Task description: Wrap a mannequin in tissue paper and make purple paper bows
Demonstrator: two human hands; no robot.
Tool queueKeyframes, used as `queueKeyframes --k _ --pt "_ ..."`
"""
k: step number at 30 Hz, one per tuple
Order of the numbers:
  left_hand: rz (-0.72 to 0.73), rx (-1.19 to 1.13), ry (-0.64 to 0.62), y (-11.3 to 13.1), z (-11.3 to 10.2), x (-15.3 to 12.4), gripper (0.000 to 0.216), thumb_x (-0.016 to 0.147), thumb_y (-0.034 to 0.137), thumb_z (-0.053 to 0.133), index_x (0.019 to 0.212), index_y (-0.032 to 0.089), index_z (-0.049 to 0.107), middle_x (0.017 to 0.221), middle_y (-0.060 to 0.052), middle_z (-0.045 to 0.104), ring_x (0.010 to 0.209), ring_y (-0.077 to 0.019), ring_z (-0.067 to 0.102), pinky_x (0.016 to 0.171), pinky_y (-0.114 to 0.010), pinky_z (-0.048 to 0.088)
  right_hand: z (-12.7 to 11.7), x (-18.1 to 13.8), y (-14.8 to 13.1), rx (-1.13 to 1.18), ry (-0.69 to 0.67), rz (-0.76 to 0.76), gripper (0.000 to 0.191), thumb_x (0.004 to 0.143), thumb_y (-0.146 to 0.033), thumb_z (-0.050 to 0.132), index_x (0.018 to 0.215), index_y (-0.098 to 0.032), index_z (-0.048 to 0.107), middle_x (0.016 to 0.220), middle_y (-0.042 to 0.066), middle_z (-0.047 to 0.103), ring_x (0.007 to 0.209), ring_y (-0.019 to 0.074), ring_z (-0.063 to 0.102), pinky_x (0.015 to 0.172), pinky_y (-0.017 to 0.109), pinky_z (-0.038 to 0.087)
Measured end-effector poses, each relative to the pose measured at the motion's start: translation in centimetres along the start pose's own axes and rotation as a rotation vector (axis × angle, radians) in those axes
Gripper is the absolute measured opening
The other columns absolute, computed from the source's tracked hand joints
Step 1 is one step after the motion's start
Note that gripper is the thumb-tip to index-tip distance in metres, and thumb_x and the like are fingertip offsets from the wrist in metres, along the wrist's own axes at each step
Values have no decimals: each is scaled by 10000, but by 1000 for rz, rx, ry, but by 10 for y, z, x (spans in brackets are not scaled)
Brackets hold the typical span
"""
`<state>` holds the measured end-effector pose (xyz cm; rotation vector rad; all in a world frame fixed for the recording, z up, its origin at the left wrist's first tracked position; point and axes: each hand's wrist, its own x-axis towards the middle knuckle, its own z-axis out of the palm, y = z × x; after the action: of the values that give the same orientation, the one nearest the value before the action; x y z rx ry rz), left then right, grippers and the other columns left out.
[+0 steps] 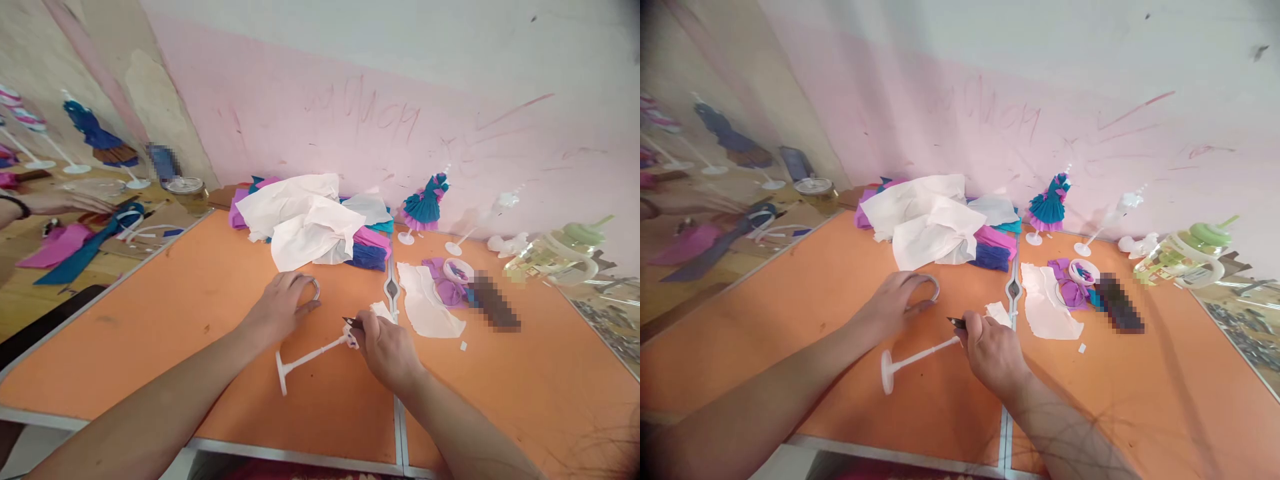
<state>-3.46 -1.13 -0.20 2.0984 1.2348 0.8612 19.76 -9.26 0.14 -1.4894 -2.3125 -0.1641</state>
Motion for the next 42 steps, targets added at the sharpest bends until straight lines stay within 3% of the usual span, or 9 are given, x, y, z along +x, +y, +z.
queueKeyframes --k 4,10,15,19,23,26,30,34,42 --pt "461 71 112 24 5 -16 279 801 309 687 1076 265 668 1062 -62 561 1078 -246 521 945 -429 454 5 0 -4 -64 -10 -36 153 970 -307 409 894 -190 472 628 -2 562 556 139 500 467 287 137" --pt "545 63 152 35 14 -23 180 806 189 679 925 314 731 901 -23 613 929 -194 574 966 -460 424 2 1 -18 -161 -88 -86 186 988 -308 364 868 -193 448 654 3 564 558 140 496 473 296 137" --pt "249 -184 170 35 4 -24 77 826 225 655 795 229 725 945 -46 602 943 -186 582 854 -342 493 -15 7 11 -227 -172 140 240 975 -431 359 976 -210 454 743 22 606 633 158 580 476 274 170" --pt "-69 -555 -43 30 1 -21 180 845 364 626 864 231 746 1108 -85 589 1112 -251 544 907 -377 488 -25 5 74 -382 -283 528 260 957 -436 391 992 -195 483 865 83 622 674 192 620 488 251 244" --pt "-266 -888 -139 27 7 -18 246 841 394 629 1015 243 715 1241 -83 573 1194 -258 501 994 -406 429 -24 -2 117 -357 -326 564 174 879 -334 550 916 -164 554 855 105 631 728 220 629 554 265 360" --pt "-322 -989 -212 36 9 -18 250 852 401 616 1033 239 673 1162 -68 582 1115 -215 526 967 -377 431 -32 -3 110 -330 -252 542 216 849 -320 587 1000 -165 591 981 138 635 938 277 600 704 334 435" --pt "-293 -896 -239 62 12 -18 287 856 458 595 1044 241 585 1059 -44 542 1020 -183 521 875 -332 450 -56 0 59 258 84 405 187 889 -331 533 983 -216 646 977 82 655 916 210 597 757 325 479" --pt "-250 -783 -199 91 27 -18 360 839 470 610 1114 261 505 1109 -52 499 1022 -191 515 813 -321 475 -65 -3 14 1078 -45 358 212 782 -364 692 961 -252 692 919 32 681 787 156 621 577 244 510" --pt "-170 -771 -110 117 55 -12 330 843 451 610 1080 249 502 1002 -32 528 837 -142 537 736 -288 469 -59 -7 11 1348 52 599 137 721 -325 749 803 -216 745 706 13 673 620 115 585 464 206 467"
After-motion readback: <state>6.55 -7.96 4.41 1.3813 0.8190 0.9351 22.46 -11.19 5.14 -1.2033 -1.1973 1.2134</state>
